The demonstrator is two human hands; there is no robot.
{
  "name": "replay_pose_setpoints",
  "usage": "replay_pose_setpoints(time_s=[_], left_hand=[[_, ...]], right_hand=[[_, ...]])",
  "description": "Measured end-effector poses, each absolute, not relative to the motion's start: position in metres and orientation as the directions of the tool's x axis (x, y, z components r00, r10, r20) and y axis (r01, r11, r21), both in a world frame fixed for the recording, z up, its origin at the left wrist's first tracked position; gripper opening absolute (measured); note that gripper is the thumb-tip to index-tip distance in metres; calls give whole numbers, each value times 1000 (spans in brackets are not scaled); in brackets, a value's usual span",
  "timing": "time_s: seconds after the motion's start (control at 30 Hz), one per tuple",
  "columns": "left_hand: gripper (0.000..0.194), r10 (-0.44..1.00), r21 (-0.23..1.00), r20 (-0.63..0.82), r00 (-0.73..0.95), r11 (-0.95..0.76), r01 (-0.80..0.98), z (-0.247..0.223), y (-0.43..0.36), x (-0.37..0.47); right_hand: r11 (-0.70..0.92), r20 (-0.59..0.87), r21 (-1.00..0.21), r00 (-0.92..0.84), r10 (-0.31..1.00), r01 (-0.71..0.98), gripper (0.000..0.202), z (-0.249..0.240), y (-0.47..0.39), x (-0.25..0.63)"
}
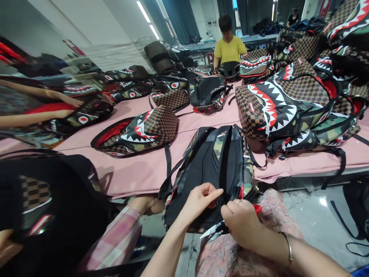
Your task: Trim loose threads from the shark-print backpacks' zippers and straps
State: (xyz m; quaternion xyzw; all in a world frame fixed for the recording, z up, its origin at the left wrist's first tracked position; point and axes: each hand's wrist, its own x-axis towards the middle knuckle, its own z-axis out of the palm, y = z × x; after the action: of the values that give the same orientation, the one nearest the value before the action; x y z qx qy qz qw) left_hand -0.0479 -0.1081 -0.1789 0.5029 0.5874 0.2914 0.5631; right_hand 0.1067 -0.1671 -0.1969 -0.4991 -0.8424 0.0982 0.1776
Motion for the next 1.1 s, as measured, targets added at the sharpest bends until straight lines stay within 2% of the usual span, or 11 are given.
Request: replay_pose_setpoints(time_s=[0.03,0.1,0.17,0.23,0.27,0.33,0.53,0.77,0.97,1.1], left_hand=[[36,925,918,-356,134,319,237,-179,-108,-47],[34,937,940,-341,72,339,40,-180,-109,-43],[31,930,905,-367,-18,352,-238,-182,-113,-39],[29,908,827,-413,-71,342,-446,-184,-117,-36],[29,900,792,-430,-77,335,-510,-185,-119,-35],[28,892,745,-445,-75,323,-583,-187,-122,-34],[32,868,701,-492,-71,346,-624,-183,-126,-31],[32,879,732,-477,-8,393,-556,-180,-127,-28],[29,873,733,-488,6,414,-540,-183,-127,-31],[28,877,737,-480,36,425,-525,-184,-127,-31]], right_hand=[[471,205,-329,-424,882,819,17,-199,-168,104],[423,216,-374,-366,905,825,17,-203,-170,101],[365,215,-514,-295,931,776,18,-204,-173,103],[312,179,-694,-265,948,649,28,-203,-174,110],[289,162,-763,-261,952,579,33,-202,-174,116],[279,172,-827,-254,952,488,36,-198,-169,128],[450,388,-693,-236,891,563,12,-193,-135,153],[626,461,-518,-426,778,583,16,-185,-117,147],[648,472,-532,-444,761,545,16,-184,-111,154],[693,445,-525,-534,719,494,15,-184,-107,160]])
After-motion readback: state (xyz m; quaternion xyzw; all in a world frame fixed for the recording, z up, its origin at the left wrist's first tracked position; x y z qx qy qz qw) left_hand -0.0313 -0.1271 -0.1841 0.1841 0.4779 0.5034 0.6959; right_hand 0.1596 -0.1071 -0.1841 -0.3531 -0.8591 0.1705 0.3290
